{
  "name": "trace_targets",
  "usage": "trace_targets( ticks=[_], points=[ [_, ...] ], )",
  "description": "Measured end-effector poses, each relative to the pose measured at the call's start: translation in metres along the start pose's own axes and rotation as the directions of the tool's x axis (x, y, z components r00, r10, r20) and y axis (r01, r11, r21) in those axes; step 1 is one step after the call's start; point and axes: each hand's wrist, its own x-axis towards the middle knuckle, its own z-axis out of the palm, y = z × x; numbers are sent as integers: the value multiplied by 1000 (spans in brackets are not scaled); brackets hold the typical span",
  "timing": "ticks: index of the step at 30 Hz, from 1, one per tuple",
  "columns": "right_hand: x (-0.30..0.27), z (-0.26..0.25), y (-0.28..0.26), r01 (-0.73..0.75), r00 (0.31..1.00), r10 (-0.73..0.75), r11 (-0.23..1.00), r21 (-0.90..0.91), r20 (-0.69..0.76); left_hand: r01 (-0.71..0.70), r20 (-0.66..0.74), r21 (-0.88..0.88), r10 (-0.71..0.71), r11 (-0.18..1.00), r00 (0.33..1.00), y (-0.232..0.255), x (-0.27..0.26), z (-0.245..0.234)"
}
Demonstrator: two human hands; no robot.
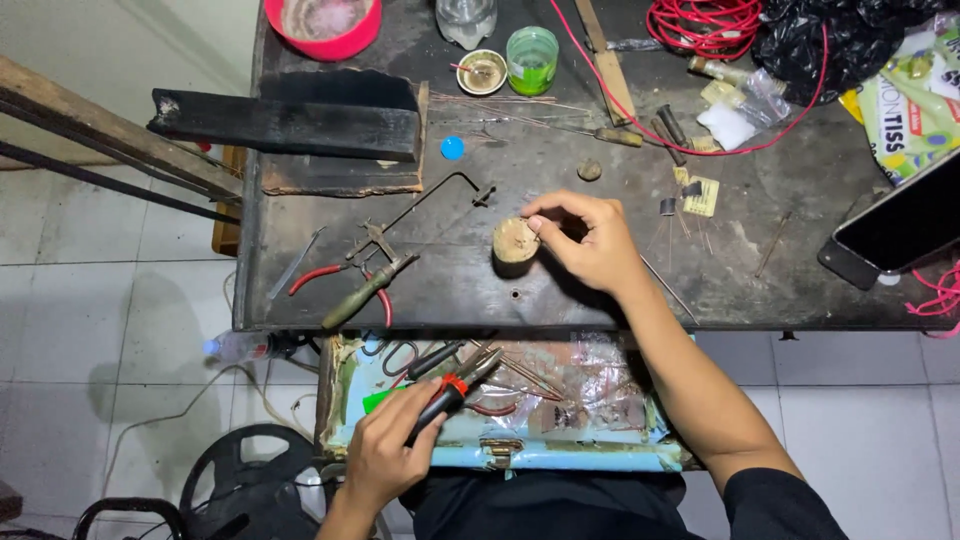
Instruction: Using a jeweler's saw to cut a small piece and pliers to manipulate wire on a workbench.
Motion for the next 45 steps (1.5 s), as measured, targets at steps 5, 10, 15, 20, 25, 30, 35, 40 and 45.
trace_targets(
  ticks=[5,10,15,20,25,30,35,40,45],
  points=[
    [6,0,-1,99,995,-97,986,-136,19,19,124,-5,-18,1000,992,-1,7,0],
    [6,-1,-6,138,990,-134,972,-189,32,60,182,53,-69,997,981,-6,5,2],
    [3,-1,-7,131,991,-130,968,-215,17,72,193,92,-89,993,977,-7,4,2],
    [0,-24,-2,26,997,-48,952,-304,-65,150,208,92,-166,984,964,-8,3,3],
    [-9,-42,18,-272,962,231,878,-394,-149,259,280,96,-276,961,919,-15,-3,8],
    [-19,-49,50,-275,959,265,798,-537,-98,273,397,227,-344,935,851,-16,5,5],
    [-25,-51,47,-315,943,323,784,-534,-83,72,-317,319,35,945,948,-14,44,-28],
    [-34,-58,40,-347,929,359,766,-542,-87,217,-296,364,-109,906,949,-43,79,-47],
    [-37,-59,42,-318,940,330,767,-557,-84,215,-217,380,-140,900,966,-64,95,-42]
  ],
)
